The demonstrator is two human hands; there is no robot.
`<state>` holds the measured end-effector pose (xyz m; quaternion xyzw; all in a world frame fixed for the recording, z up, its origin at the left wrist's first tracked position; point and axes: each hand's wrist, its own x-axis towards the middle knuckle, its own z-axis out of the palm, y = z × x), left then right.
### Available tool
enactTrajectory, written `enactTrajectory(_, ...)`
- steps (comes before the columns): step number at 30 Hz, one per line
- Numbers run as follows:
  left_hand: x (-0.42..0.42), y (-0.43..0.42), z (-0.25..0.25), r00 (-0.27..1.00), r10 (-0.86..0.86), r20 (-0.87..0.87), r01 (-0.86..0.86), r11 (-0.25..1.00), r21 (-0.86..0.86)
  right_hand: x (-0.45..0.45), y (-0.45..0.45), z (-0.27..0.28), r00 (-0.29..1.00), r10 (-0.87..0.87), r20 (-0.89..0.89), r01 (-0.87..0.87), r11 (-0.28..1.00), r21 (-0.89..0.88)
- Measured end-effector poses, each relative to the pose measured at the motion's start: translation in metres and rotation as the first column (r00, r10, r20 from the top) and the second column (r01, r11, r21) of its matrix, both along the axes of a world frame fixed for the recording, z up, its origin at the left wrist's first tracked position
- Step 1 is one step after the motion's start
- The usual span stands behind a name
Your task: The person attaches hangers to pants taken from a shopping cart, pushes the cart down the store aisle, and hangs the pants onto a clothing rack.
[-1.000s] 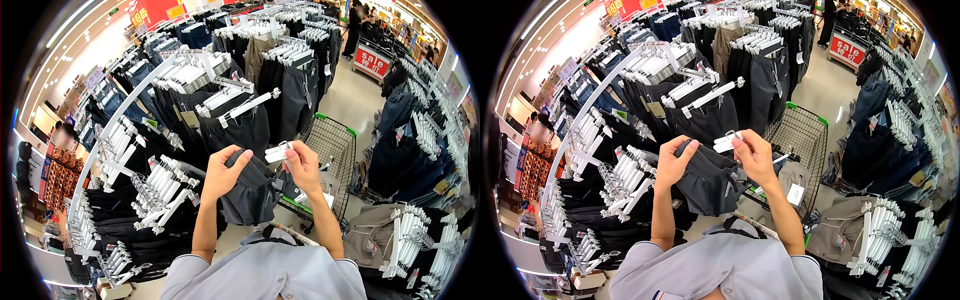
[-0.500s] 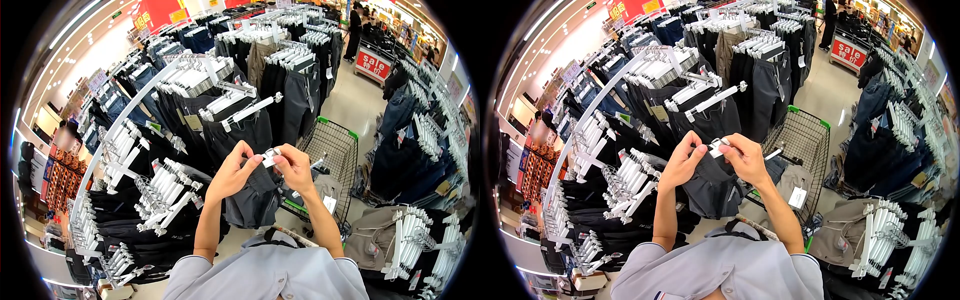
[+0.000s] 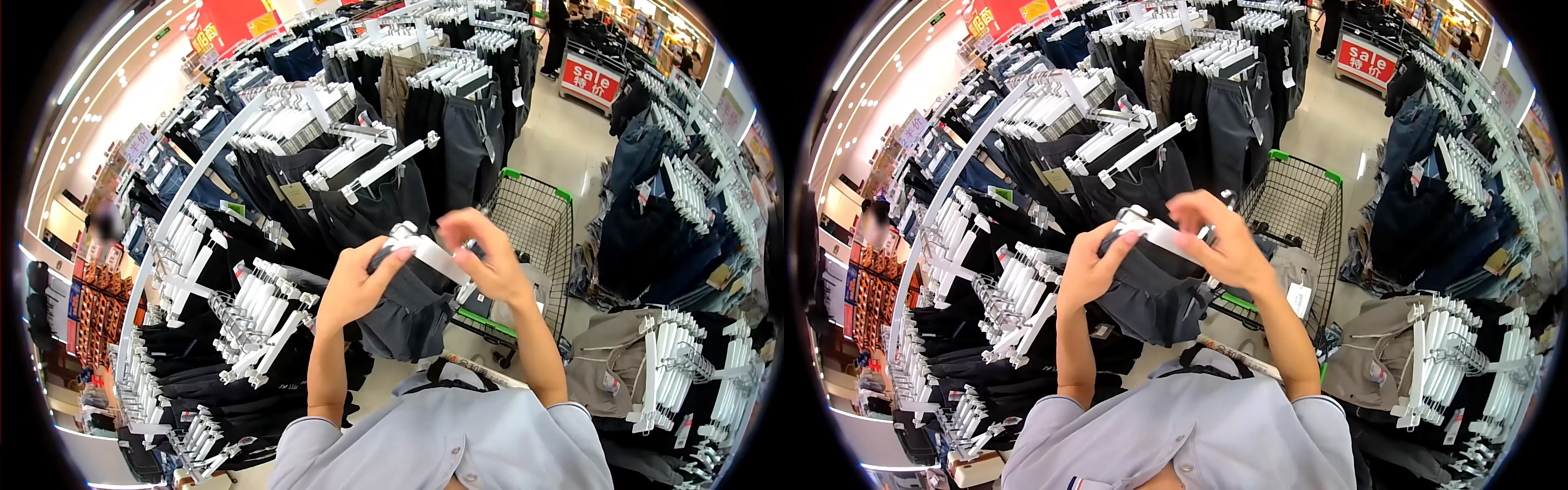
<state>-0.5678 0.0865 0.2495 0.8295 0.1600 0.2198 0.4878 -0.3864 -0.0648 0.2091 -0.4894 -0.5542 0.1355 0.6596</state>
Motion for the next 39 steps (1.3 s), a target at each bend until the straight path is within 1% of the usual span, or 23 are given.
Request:
enactTrajectory(1,-0.006,0.002,0.000,0.997,0.061,0.042,-0.062,0.998,0.021,0.004,-0.016,-0.007,0.996,0.054,-0.071,-0.056,0.998,-0.020)
enactTrajectory(2,-0.011,0.004,0.001,0.990,0.115,0.086,-0.114,0.993,-0.018,0.019,-0.032,-0.009,0.984,0.172,0.038,-0.167,0.980,-0.106)
enactTrajectory(3,-0.016,0.005,0.001,0.977,0.171,0.129,-0.165,0.985,-0.060,0.029,-0.045,-0.017,0.922,0.382,-0.062,-0.386,0.897,-0.216)
enactTrajectory(4,-0.021,0.011,-0.006,0.962,0.201,0.186,-0.182,0.977,-0.114,0.041,-0.057,-0.030,0.861,0.468,-0.198,-0.505,0.745,-0.436)
enactTrajectory(5,-0.027,0.014,-0.008,0.952,0.228,0.202,-0.199,0.968,-0.155,0.045,-0.063,-0.040,0.867,0.429,-0.252,-0.488,0.636,-0.598)
enactTrajectory(7,-0.028,0.014,-0.014,0.905,0.276,0.325,-0.218,0.954,-0.204,0.063,-0.056,-0.057,0.943,0.327,0.068,-0.157,0.614,-0.774)
enactTrajectory(8,-0.032,0.019,-0.020,0.907,0.264,0.328,-0.204,0.957,-0.206,0.063,-0.047,-0.071,0.992,0.070,0.107,0.024,0.718,-0.695)
enactTrajectory(9,-0.035,0.023,-0.025,0.904,0.273,0.329,-0.218,0.957,-0.193,0.068,-0.032,-0.092,0.994,-0.102,-0.043,0.054,0.788,-0.614)
enactTrajectory(11,-0.028,0.013,-0.021,0.867,0.316,0.385,-0.237,0.942,-0.239,0.080,0.000,-0.134,0.962,0.005,-0.275,-0.064,0.977,-0.204)
enactTrajectory(15,-0.026,0.012,-0.023,0.848,0.308,0.431,-0.225,0.946,-0.233,0.057,0.057,-0.152,0.981,-0.104,-0.165,0.072,0.979,-0.189)
enactTrajectory(17,-0.033,0.019,-0.031,0.874,0.295,0.385,-0.213,0.947,-0.242,0.047,0.079,-0.144,0.962,0.084,-0.262,-0.104,0.993,-0.064)
enactTrajectory(18,-0.034,0.018,-0.030,0.874,0.296,0.385,-0.214,0.946,-0.243,0.044,0.085,-0.138,0.961,0.084,-0.262,-0.105,0.992,-0.065)
enactTrajectory(21,-0.039,0.013,-0.025,0.877,0.263,0.402,-0.178,0.955,-0.237,0.035,0.089,-0.120,0.756,0.489,-0.435,-0.584,0.804,-0.111)
enactTrajectory(22,-0.041,0.012,-0.025,0.869,0.260,0.420,-0.181,0.959,-0.220,0.044,0.092,-0.117,0.850,0.507,-0.145,-0.510,0.722,-0.467)
enactTrajectory(23,-0.045,0.012,-0.025,0.861,0.258,0.439,-0.185,0.962,-0.203,0.052,0.094,-0.111,0.807,0.569,0.155,-0.286,0.608,-0.741)
enactTrajectory(24,-0.051,0.015,-0.026,0.864,0.219,0.452,-0.133,0.968,-0.214,0.033,0.072,-0.079,0.887,0.424,0.183,-0.163,0.658,-0.735)
enactTrajectory(25,-0.053,0.014,-0.026,0.860,0.233,0.454,-0.146,0.965,-0.219,0.030,0.068,-0.085,0.880,0.438,0.183,-0.171,0.652,-0.739)
enactTrajectory(27,-0.058,0.014,-0.022,0.852,0.277,0.445,-0.170,0.949,-0.264,0.031,0.060,-0.104,0.855,0.449,0.260,-0.331,0.858,-0.394)
enactTrajectory(29,-0.068,0.024,-0.032,0.818,0.377,0.435,-0.289,0.923,-0.255,0.040,0.045,-0.139,0.798,0.517,-0.309,-0.599,0.623,-0.503)
enactTrajectory(31,-0.074,0.032,-0.035,0.767,0.497,0.406,-0.363,0.857,-0.365,0.030,0.017,-0.126,0.802,0.284,-0.525,-0.514,0.776,-0.366)
enactTrajectory(33,-0.080,0.046,-0.051,0.774,0.493,0.398,-0.333,0.851,-0.407,0.034,0.011,-0.121,0.691,0.234,-0.684,-0.546,0.789,-0.281)
enactTrajectory(35,-0.080,0.050,-0.061,0.778,0.491,0.392,-0.329,0.850,-0.411,0.026,0.005,-0.090,0.787,0.124,-0.605,-0.381,0.868,-0.317)
enactTrajectory(39,-0.082,0.053,-0.067,0.788,0.469,0.399,-0.261,0.841,-0.473,0.035,0.001,-0.062,0.823,0.190,-0.535,-0.337,0.922,-0.191)
